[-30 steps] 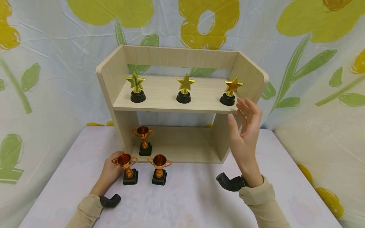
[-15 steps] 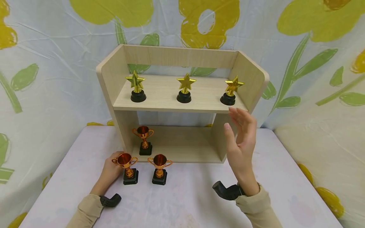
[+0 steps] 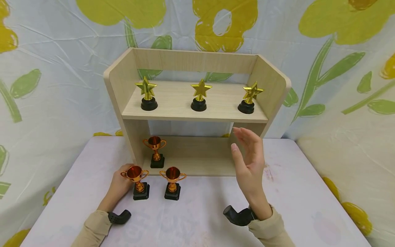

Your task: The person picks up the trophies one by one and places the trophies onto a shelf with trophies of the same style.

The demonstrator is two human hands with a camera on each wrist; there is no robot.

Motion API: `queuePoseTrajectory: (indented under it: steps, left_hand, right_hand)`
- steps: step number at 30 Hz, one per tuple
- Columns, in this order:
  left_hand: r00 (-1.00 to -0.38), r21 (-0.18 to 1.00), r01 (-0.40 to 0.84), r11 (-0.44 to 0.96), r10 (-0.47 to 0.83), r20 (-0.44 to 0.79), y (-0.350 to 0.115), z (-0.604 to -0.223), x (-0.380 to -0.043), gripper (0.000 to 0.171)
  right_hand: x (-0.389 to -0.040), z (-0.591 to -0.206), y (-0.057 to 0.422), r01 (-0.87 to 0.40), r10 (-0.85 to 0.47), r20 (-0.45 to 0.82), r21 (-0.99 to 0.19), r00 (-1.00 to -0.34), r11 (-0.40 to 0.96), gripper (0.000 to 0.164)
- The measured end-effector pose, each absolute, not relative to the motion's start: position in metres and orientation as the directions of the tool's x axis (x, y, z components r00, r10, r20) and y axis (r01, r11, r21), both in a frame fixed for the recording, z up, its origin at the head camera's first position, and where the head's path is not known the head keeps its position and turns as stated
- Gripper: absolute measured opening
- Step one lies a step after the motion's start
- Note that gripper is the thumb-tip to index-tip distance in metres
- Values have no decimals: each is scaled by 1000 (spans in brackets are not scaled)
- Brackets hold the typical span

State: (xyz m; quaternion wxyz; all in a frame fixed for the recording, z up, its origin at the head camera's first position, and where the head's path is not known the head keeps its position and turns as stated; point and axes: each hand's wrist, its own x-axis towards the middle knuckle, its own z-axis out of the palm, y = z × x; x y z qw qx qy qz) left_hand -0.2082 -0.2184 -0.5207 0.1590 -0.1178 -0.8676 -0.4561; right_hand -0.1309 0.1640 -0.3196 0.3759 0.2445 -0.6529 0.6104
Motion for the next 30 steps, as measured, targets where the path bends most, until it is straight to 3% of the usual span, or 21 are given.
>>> queuePoseTrajectory:
  steps: [11, 30]
  left_hand:
    - [-922, 750, 347, 563, 57, 384, -219, -521, -208, 30]
    - [-914, 755, 367, 544, 61, 400, -219, -522, -208, 29]
  right_hand:
    - [-132, -339, 152, -777, 67, 787, -617, -614, 128, 42]
    - [-140, -366, 133, -708, -27, 712, -693, -702, 135, 44]
